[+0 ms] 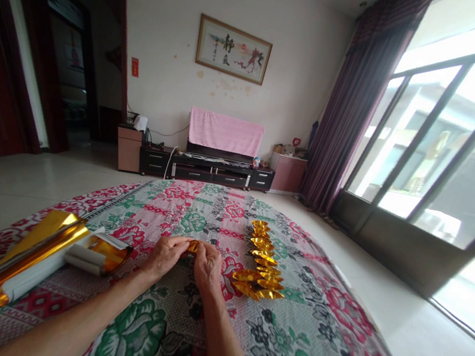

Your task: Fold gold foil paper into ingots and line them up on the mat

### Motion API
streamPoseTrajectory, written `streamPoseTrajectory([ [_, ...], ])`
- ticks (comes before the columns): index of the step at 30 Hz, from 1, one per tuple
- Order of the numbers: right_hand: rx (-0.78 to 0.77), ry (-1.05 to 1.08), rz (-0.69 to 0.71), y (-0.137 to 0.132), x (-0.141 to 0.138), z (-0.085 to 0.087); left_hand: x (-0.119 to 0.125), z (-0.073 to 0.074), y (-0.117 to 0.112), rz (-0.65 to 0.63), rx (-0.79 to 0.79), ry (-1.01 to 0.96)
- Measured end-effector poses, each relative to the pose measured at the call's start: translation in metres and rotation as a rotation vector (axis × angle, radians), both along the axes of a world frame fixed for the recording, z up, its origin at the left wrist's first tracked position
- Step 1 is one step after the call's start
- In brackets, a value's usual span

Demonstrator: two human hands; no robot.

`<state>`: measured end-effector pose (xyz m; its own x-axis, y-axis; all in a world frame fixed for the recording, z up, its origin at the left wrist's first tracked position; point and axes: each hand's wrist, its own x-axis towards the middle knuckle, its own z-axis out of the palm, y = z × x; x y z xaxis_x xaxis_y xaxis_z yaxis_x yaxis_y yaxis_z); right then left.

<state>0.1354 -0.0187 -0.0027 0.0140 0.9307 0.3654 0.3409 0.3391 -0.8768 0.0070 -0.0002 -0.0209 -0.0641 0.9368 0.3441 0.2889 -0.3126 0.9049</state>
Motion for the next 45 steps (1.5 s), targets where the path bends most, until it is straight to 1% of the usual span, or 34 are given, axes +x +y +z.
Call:
streamPoseTrajectory([
  [3,0.007,-0.039,-0.017,-0.003,0.000,0.003,0.000,0.000,0.000,0.004,-0.014,-0.020],
  [6,0.008,-0.046,-0.025,-0.005,0.000,0.006,0.002,0.004,-0.003,0.010,-0.023,-0.029],
  [12,0.015,-0.025,-0.006,-0.004,0.000,0.005,0.002,0.010,-0.008,0.012,0.010,0.074],
  [18,-0.021,0.073,0.000,0.001,0.000,-0.002,0.005,0.008,-0.006,0.018,-0.017,0.004],
  [22,-0.020,0.075,0.004,0.003,0.001,-0.004,0.005,0.008,-0.007,0.034,-0.005,0.045],
  [25,0.001,0.057,-0.004,0.002,0.001,-0.003,0.004,0.007,-0.007,0.026,-0.002,0.052],
  [31,0.029,-0.024,-0.020,-0.004,0.000,0.005,0.004,0.000,-0.001,0.016,-0.034,-0.092],
  [34,0.014,-0.013,-0.025,-0.004,0.000,0.005,0.004,-0.001,-0.001,0.022,-0.024,-0.069],
  [39,-0.022,0.028,-0.037,-0.001,0.001,0.001,0.004,0.004,-0.005,0.009,0.003,0.040],
  [41,-0.017,0.022,-0.029,-0.001,0.000,0.001,0.004,0.004,-0.005,0.018,0.000,0.030],
  [45,0.005,-0.012,-0.011,-0.004,0.000,0.005,0.003,0.001,-0.002,0.043,-0.032,-0.063],
])
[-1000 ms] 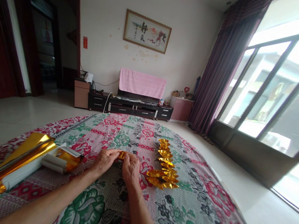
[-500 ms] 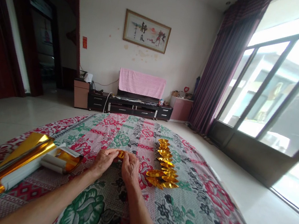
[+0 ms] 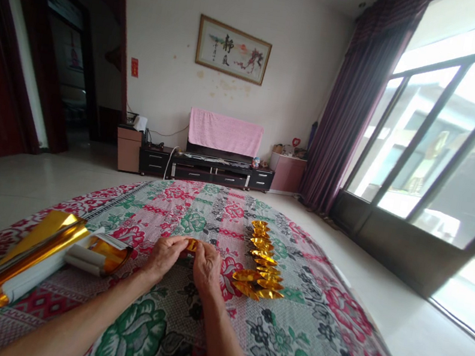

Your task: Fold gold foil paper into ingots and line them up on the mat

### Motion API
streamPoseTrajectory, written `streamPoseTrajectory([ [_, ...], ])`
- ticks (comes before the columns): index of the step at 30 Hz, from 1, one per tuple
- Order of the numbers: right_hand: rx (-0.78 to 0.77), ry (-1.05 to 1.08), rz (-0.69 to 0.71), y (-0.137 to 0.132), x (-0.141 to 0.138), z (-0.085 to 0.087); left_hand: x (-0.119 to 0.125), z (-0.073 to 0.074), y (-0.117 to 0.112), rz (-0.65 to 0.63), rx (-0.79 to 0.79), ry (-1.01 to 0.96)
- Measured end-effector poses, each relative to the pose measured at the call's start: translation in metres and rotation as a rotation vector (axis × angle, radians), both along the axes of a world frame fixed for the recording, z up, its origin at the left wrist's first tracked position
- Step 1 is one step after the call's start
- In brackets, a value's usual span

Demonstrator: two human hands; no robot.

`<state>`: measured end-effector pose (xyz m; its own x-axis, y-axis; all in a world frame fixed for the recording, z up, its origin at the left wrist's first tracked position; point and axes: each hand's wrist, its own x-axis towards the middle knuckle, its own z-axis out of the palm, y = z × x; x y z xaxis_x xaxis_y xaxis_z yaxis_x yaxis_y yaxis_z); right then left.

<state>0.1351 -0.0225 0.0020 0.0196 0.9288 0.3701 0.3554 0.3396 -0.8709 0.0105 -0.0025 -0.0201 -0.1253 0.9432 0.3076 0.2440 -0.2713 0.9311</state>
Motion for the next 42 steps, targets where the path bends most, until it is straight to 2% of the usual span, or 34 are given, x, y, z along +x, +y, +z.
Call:
streamPoseTrajectory([
  [9,0.010,-0.014,-0.008,0.000,0.000,0.000,0.000,0.008,-0.007,-0.001,0.016,0.111],
  [15,0.014,0.016,0.019,-0.002,0.000,0.004,0.000,0.004,-0.002,-0.015,-0.002,-0.034],
  [23,-0.076,0.103,-0.009,0.004,-0.001,-0.004,0.000,0.005,0.001,-0.021,-0.139,-0.269],
  [29,0.038,-0.035,-0.036,0.003,-0.003,-0.004,0.001,0.008,0.000,-0.019,-0.154,-0.261],
  [37,0.053,-0.089,-0.092,0.005,-0.003,-0.007,0.004,0.014,-0.003,-0.024,-0.183,-0.262],
  [42,0.009,-0.030,-0.093,0.008,-0.003,-0.009,0.001,0.015,-0.006,-0.040,-0.155,-0.272],
])
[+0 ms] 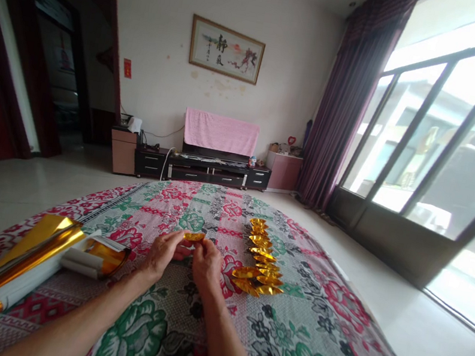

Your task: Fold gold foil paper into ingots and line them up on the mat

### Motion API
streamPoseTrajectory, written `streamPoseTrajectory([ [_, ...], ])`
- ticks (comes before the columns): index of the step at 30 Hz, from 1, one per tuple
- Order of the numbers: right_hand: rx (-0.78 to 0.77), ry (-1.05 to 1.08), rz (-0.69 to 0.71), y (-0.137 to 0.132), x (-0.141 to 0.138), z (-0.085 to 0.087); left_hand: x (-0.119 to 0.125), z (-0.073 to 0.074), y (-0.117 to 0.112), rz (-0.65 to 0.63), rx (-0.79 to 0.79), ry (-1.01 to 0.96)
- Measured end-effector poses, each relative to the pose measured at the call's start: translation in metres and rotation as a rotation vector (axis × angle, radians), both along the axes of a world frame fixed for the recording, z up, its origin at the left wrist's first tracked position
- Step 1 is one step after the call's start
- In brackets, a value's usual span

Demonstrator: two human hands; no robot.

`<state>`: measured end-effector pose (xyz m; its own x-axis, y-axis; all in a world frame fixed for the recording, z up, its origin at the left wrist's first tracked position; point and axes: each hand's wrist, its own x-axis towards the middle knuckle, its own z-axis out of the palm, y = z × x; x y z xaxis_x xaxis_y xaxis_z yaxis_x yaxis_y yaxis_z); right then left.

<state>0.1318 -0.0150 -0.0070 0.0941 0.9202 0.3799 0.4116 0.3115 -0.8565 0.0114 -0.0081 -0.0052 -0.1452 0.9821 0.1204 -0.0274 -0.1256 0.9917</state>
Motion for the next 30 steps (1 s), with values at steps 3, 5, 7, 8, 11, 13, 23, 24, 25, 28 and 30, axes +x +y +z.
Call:
streamPoseTrajectory([
  [3,-0.020,0.092,0.042,0.002,0.000,-0.003,-0.003,-0.001,-0.002,0.081,0.065,0.076],
  [5,-0.027,0.138,0.063,0.004,0.000,-0.005,-0.005,-0.002,-0.002,0.131,0.149,0.202],
  [7,-0.035,0.155,0.067,0.005,-0.001,-0.006,-0.006,-0.003,-0.002,0.157,0.242,0.334],
  [8,-0.039,0.157,0.067,0.005,-0.001,-0.006,-0.007,-0.003,-0.002,0.165,0.284,0.387],
  [11,-0.038,0.151,0.064,0.005,-0.001,-0.005,-0.008,-0.005,0.000,0.181,0.394,0.500],
  [13,-0.037,0.138,0.056,0.005,-0.001,-0.005,-0.009,-0.006,0.000,0.191,0.465,0.542],
  [23,-0.050,0.179,0.055,0.004,-0.003,-0.004,-0.014,-0.001,-0.001,0.214,0.625,0.684],
  [24,-0.049,0.180,0.063,0.004,-0.003,-0.004,-0.014,0.000,-0.001,0.213,0.646,0.702],
  [25,-0.048,0.181,0.072,0.004,-0.004,-0.004,-0.014,0.001,0.000,0.212,0.667,0.714],
  [28,-0.056,0.186,0.075,0.004,-0.004,-0.005,-0.016,0.001,0.001,0.213,0.704,0.727],
  [30,-0.055,0.186,0.065,0.005,-0.004,-0.005,-0.017,0.001,0.003,0.216,0.714,0.733],
])
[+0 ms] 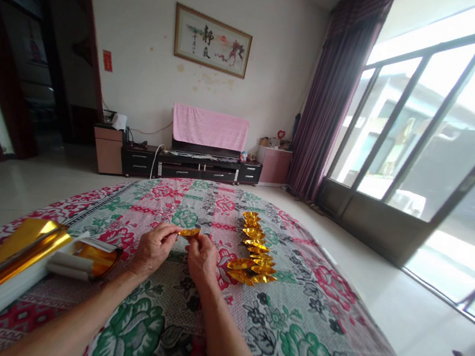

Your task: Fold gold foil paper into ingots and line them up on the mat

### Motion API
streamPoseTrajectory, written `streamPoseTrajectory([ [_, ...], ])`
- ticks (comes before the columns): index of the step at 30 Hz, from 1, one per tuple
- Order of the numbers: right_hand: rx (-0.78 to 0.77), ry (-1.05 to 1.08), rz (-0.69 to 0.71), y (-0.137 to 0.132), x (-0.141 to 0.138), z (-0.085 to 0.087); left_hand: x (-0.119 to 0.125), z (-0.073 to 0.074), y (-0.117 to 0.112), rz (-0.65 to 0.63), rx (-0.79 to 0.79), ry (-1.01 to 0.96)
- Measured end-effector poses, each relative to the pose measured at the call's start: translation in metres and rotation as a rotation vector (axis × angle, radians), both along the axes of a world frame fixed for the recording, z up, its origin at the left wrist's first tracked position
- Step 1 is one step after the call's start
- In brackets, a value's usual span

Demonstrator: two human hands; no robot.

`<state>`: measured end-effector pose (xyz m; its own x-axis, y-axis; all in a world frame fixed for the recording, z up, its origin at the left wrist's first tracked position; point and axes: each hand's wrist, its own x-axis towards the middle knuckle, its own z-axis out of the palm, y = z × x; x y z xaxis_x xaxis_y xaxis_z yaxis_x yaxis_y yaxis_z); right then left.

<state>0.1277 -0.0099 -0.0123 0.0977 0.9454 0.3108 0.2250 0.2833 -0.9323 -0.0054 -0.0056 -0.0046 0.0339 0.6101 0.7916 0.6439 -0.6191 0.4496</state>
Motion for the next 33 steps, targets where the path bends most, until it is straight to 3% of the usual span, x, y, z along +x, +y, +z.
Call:
streamPoseTrajectory([
  [7,0.031,-0.088,-0.081,0.000,0.001,-0.002,-0.002,-0.004,0.006,0.029,0.023,0.028],
  [12,0.067,-0.136,-0.296,0.000,0.000,-0.003,-0.003,-0.006,0.006,0.079,0.025,0.059],
  [23,0.196,-0.431,-0.243,-0.011,-0.005,-0.001,-0.004,-0.006,0.007,0.160,-0.025,0.099],
  [29,0.194,-0.390,-0.275,-0.014,-0.002,0.000,0.000,-0.005,0.008,0.125,-0.040,0.119],
  [33,0.258,-0.341,-0.320,-0.019,0.008,0.012,0.006,0.001,0.006,0.121,0.001,0.145],
])
